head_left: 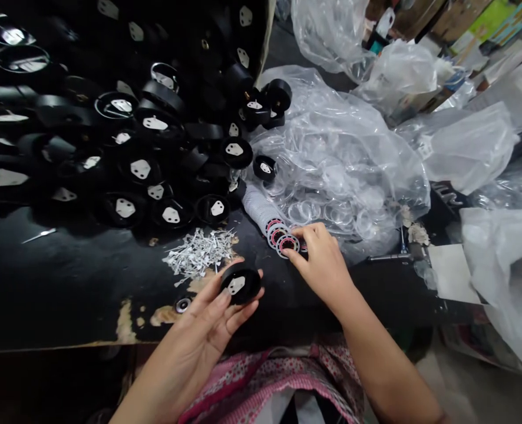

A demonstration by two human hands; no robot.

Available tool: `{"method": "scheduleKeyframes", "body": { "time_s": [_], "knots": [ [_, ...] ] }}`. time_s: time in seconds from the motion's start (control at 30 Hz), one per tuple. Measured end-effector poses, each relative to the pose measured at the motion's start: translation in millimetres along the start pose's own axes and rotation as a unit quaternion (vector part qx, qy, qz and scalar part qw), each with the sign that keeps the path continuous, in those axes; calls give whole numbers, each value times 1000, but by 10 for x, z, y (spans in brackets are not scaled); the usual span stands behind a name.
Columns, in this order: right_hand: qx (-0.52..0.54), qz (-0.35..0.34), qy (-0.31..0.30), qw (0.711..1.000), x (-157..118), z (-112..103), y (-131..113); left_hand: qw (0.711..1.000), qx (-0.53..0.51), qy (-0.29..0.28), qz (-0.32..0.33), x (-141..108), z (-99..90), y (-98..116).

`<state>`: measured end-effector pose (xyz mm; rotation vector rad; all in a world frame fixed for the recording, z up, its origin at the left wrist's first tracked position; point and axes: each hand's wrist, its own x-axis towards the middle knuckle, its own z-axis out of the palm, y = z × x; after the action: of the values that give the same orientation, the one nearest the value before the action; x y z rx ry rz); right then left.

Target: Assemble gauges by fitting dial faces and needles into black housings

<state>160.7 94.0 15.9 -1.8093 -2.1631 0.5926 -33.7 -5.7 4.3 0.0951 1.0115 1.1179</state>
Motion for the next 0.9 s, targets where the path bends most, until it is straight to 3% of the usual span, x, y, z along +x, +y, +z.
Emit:
{"method": "scheduleKeyframes", "body": {
  "time_s": [0.1, 0.27, 0.33, 0.47, 0.53, 0.6, 0.77, 0.9],
  "knots": [
    [109, 18, 8, 994, 35, 30, 34, 1000, -6, 6, 5, 10, 44, -35],
    [321, 34, -12, 946, 61, -11, 66, 999, -27, 40, 20, 16, 88, -10],
    [399, 46, -37, 915, 44, -14, 29, 998, -49, 40, 21, 17, 128, 4],
    [549, 53, -127, 825, -39, 30, -121, 997, -74, 3, 20, 37, 206, 30],
    [569, 39, -147, 808, -76, 43, -180, 997, -67, 11, 46, 56, 219, 49],
    [553, 27, -132, 822, -103, 27, -217, 996, -49, 32, 73, 72, 218, 66],
    [373, -29, -43, 927, -170, -83, -363, 996, 8, 31, 85, 55, 240, 37],
    [290, -101, -19, 952, -211, -80, -516, 994, 58, 46, 84, 29, 216, -55]
  ]
}}
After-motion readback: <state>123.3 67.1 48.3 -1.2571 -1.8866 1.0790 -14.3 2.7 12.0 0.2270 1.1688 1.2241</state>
